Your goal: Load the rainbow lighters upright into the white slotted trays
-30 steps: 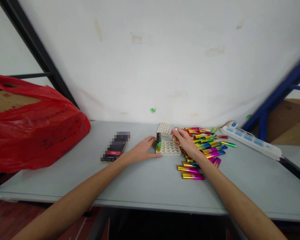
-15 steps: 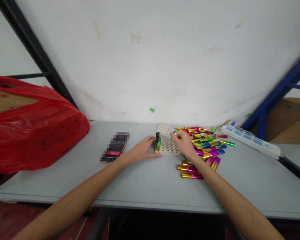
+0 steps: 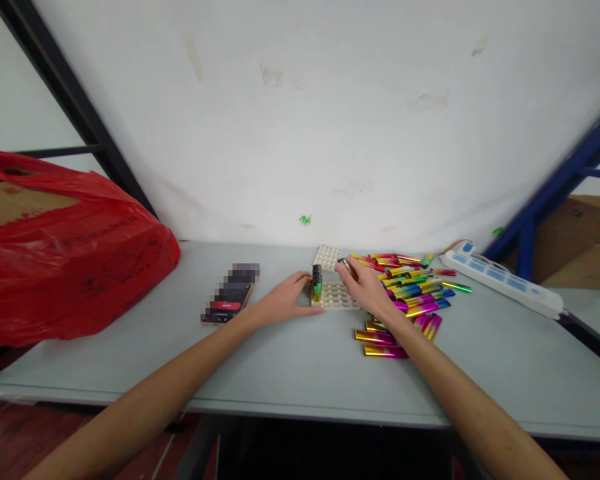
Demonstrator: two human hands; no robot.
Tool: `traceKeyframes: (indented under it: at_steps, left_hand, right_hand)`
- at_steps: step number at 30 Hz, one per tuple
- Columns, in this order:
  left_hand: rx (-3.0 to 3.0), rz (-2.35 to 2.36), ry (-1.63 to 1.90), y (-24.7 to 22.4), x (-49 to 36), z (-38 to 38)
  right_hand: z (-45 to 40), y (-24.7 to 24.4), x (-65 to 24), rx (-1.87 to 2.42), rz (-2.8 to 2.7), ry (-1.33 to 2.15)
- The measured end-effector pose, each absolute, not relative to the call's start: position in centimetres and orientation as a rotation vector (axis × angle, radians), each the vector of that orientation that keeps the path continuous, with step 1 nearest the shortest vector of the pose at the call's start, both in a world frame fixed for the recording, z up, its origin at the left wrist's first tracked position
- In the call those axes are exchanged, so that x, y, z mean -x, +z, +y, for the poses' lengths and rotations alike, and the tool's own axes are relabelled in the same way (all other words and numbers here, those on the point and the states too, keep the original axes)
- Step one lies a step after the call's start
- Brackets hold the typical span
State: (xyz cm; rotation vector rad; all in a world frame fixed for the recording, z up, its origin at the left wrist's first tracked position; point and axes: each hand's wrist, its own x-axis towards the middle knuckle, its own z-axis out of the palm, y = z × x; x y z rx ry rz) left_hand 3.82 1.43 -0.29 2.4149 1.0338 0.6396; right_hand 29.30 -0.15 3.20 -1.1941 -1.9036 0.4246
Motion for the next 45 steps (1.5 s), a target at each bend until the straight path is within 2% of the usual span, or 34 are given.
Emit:
traceKeyframes:
  at_steps: [6,15,24,27,30,36,45]
  left_hand:
    - [-2.425,1.051,0.659,-0.3,-3.9,1.4]
    - [-2.414,1.017,0.678,-0.3,-3.8,1.5]
    - [-2.382,0.979,0.672,-0.2,-3.7,1.7]
    - [-2.391,0.980,0.659,-0.3,-3.6,1.7]
    - [-2.415,1.008,0.652,-0.3,-3.6,1.8]
    - [-2.448,1.057,0.584,-0.3,-3.4,1.8]
    - [-2.457,1.055,0.597,0.0,-3.3,1.7]
  right_hand:
    - [-0.7,3.5,-29.4,1.080,-2.140,0.276]
    - [-0.9,2.6,-28.7,1.055,-2.244,0.560]
    - [-1.5,2.4,-27.5,1.116,-2.452,0.202]
    - [-1.5,2.7,-27.5,1.131,-2.458,0.185]
    - [-0.4,2.5,-28.9,1.156,-2.381,0.165]
    - [3.6,1.0,-35.3,1.336,-2.232,-0.093]
    - [5.1,0.1,-38.8,1.328,-2.443,0.080]
